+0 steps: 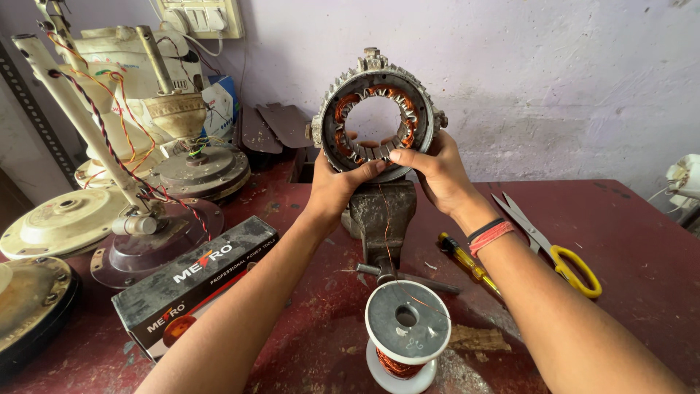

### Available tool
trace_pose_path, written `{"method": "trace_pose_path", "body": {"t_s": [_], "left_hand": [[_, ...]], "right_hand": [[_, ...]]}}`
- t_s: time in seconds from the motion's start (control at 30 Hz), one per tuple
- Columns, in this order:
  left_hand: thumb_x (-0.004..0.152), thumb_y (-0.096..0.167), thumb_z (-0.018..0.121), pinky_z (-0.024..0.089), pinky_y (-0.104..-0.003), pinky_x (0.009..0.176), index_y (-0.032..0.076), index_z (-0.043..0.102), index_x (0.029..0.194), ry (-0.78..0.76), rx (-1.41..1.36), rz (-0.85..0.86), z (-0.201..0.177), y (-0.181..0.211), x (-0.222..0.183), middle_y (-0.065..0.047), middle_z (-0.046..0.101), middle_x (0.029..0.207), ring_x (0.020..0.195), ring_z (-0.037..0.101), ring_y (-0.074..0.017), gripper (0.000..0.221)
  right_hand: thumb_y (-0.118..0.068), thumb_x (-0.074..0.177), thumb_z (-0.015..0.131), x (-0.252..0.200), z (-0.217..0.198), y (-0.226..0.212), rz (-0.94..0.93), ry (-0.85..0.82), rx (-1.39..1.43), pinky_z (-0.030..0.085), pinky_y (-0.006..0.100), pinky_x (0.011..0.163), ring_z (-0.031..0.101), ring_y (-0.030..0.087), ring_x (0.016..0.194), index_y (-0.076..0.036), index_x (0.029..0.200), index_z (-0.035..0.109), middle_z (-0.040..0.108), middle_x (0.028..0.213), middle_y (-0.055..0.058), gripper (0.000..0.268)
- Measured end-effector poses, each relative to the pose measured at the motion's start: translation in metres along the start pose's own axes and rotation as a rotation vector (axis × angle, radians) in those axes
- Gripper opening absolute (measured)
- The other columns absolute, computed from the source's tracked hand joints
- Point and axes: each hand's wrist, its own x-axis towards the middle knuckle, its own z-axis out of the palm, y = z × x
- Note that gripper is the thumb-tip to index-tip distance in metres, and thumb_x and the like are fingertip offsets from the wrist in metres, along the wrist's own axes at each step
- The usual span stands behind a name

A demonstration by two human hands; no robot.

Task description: The person winds copper wire around the slots of a motor armature secured in a bench vise. They use a yellow-handled screwdriver to push the wire into the slots and adjust the armature's position as needed.

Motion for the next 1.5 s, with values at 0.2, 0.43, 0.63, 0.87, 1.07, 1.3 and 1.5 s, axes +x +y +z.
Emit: {"method": "trace_pose_path", "body": {"t_s": [0.2,0.43,0.63,0.87,1.07,1.3,1.5], "left_hand": [[0.073,0.005,0.086,0.063,-0.037,0.09,-0.001,0.044,0.136,0.006,-0.013,-0.025,0.0,0.003,-0.001,-0.014,0.072,0.117,0.102,0.073,-0.0236,0.076],[0.072,0.005,0.087,0.064,-0.037,0.087,-0.002,0.046,0.134,0.022,0.056,-0.015,0.0,0.004,0.0,-0.015,0.07,0.112,0.1,0.073,-0.0241,0.075],[0.074,0.003,0.086,0.064,-0.037,0.084,-0.005,0.055,0.125,-0.003,0.074,-0.021,0.001,0.009,-0.002,-0.015,0.073,0.109,0.094,0.074,-0.0237,0.06],[0.071,0.0,0.086,0.063,-0.036,0.083,-0.001,0.059,0.119,0.037,0.055,-0.01,0.005,0.013,-0.002,-0.012,0.074,0.107,0.092,0.074,-0.0223,0.056],[0.07,0.001,0.085,0.063,-0.036,0.086,0.002,0.052,0.121,0.038,0.023,-0.047,0.006,0.013,-0.004,-0.013,0.072,0.109,0.096,0.073,-0.0228,0.061],[0.072,0.002,0.085,0.061,-0.036,0.089,0.001,0.055,0.121,0.0,0.009,-0.021,0.005,0.012,-0.006,-0.012,0.071,0.11,0.098,0.072,-0.0219,0.057],[0.072,0.002,0.083,0.059,-0.036,0.088,0.001,0.058,0.12,0.002,0.028,-0.012,0.008,0.012,-0.009,-0.011,0.072,0.108,0.097,0.072,-0.0215,0.054]], "right_hand": [[-0.02,0.081,0.084,-0.002,-0.003,0.001,-0.006,-0.016,-0.081,0.056,0.033,0.096,0.067,0.014,0.101,-0.002,0.114,0.066,0.071,0.107,0.005,0.042],[-0.022,0.079,0.085,-0.004,-0.001,0.001,-0.056,-0.023,-0.144,0.059,0.031,0.091,0.068,0.014,0.099,-0.001,0.114,0.065,0.071,0.107,0.006,0.045],[-0.022,0.078,0.086,-0.005,0.002,-0.004,-0.059,-0.02,-0.173,0.06,0.032,0.089,0.069,0.015,0.097,0.0,0.113,0.065,0.072,0.107,0.007,0.046],[-0.024,0.079,0.086,-0.012,0.01,0.0,-0.034,0.019,-0.037,0.055,0.033,0.098,0.067,0.016,0.105,0.0,0.118,0.066,0.072,0.111,0.007,0.05],[-0.055,0.072,0.083,0.0,-0.028,-0.019,0.203,0.026,0.268,0.054,0.035,0.095,0.069,0.021,0.105,-0.007,0.125,0.063,0.072,0.113,0.008,0.075],[-0.05,0.077,0.076,-0.024,-0.091,-0.069,0.519,-0.133,-0.887,0.046,0.031,0.046,0.066,0.016,0.058,-0.003,0.079,0.079,0.078,0.072,0.012,0.048],[-0.035,0.072,0.091,-0.048,-0.07,-0.044,1.233,-0.601,-1.241,0.045,0.026,0.05,0.068,0.012,0.063,-0.003,0.084,0.078,0.077,0.076,0.005,0.036]]}}
